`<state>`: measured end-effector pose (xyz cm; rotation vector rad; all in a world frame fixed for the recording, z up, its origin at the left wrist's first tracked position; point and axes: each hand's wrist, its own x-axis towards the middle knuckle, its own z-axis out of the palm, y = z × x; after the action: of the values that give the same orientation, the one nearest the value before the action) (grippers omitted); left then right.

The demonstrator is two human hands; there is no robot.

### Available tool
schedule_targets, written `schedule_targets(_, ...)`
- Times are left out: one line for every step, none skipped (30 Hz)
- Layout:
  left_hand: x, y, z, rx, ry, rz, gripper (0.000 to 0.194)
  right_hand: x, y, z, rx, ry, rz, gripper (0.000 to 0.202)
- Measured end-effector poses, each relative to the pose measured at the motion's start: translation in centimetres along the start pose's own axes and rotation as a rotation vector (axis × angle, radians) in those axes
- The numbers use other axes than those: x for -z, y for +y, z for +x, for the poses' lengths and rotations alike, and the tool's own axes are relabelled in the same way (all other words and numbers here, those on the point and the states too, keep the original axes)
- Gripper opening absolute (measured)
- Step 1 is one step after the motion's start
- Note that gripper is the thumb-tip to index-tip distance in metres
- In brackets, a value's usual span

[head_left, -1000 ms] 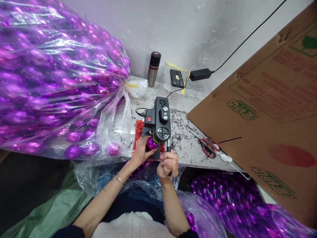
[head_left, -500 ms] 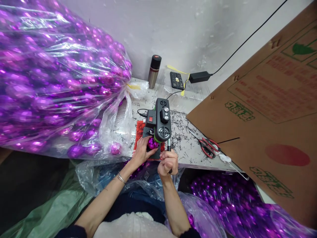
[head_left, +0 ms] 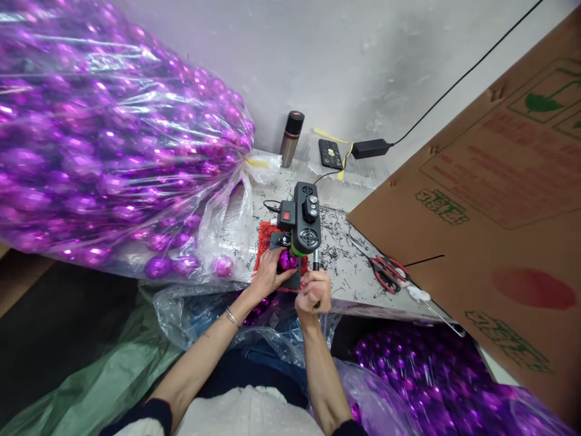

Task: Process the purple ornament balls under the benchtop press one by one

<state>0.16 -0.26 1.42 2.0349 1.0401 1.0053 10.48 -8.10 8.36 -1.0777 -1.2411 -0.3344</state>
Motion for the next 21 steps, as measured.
schedule_targets(0.1,0.0,-0.1,-0.012,0.003,-0.007,0.058,0.0,-0.6,0.9,-0.044,0.020,0.008,0.040)
schedule_targets(0.3,0.1,-0.5,-0.025,0.006,-0.013,0.058,0.1,-1.3,1.8,-0.098,0.041,0.023,0.039)
schedule_targets(0.5,0.2,-1.0,-0.037,0.007,-0.016,0.059,0.1,-1.9,2.8,-0.149,0.066,0.039,0.038)
schedule_targets(1.0,0.3,-1.8,-0.048,0.007,-0.014,0.059,0.2,-2.5,3.8,-0.191,0.059,0.051,0.039)
schedule_targets(1.5,0.5,-2.7,-0.058,0.003,-0.006,0.059,0.3,-3.0,4.5,-0.213,0.033,0.059,0.039)
schedule_targets(2.2,0.8,-3.7,-0.068,-0.006,0.008,0.060,0.4,-3.4,5.1,-0.224,0.019,0.057,0.038)
schedule_targets(3.1,1.1,-4.7,-0.078,-0.018,0.027,0.064,0.5,-3.6,5.4,-0.223,0.005,0.053,0.039)
schedule_targets(4.1,1.5,-5.6,-0.090,-0.033,0.048,0.068,0.6,-3.6,5.5,-0.216,-0.004,0.045,0.039)
schedule_targets(5.2,1.8,-6.2,-0.101,-0.043,0.070,0.071,0.6,-3.6,5.3,-0.208,-0.005,0.036,0.039)
schedule_targets(6.5,2.1,-6.5,-0.108,-0.042,0.092,0.071,0.6,-3.5,4.9,-0.202,-0.001,0.030,0.040)
schedule_targets(7.8,2.2,-6.4,-0.109,-0.027,0.112,0.064,0.5,-3.3,4.5,-0.198,0.007,0.026,0.040)
schedule_targets(9.1,2.2,-5.8,-0.099,-0.001,0.130,0.053,0.5,-3.2,4.1,-0.197,0.017,0.026,0.040)
schedule_targets(10.5,2.0,-4.9,-0.075,0.030,0.149,0.043,0.4,-3.1,3.7,-0.198,0.026,0.028,0.040)
schedule_targets(11.8,1.7,-3.8,-0.041,0.054,0.169,0.037,0.3,-3.0,3.4,-0.199,0.032,0.033,0.039)
schedule_targets(13.1,1.2,-2.6,0.000,0.054,0.195,0.034,0.3,-2.9,3.1,-0.198,0.033,0.038,0.039)
schedule_targets(14.3,0.7,-1.4,0.041,0.027,0.229,0.030,0.3,-2.8,3.0,-0.194,0.030,0.042,0.038)
schedule_targets(15.4,0.3,-0.4,0.079,-0.011,0.280,0.026,0.3,-2.8,2.9,-0.191,0.027,0.042,0.038)
schedule_targets(16.3,-0.1,0.4,0.109,-0.056,0.344,0.021,0.3,-2.8,2.9,-0.189,0.024,0.041,0.038)
schedule_targets(17.2,-0.3,1.0,0.123,-0.105,0.421,0.018,0.3,-2.7,2.8,-0.189,0.025,0.037,0.038)
schedule_targets(17.9,-0.2,1.4,0.123,-0.157,0.508,0.017,0.3,-2.7,2.8,-0.194,0.030,0.031,0.038)
schedule_targets(18.6,-0.1,1.6,0.108,-0.211,0.598,0.019,0.3,-2.6,2.7,-0.204,0.038,0.027,0.038)
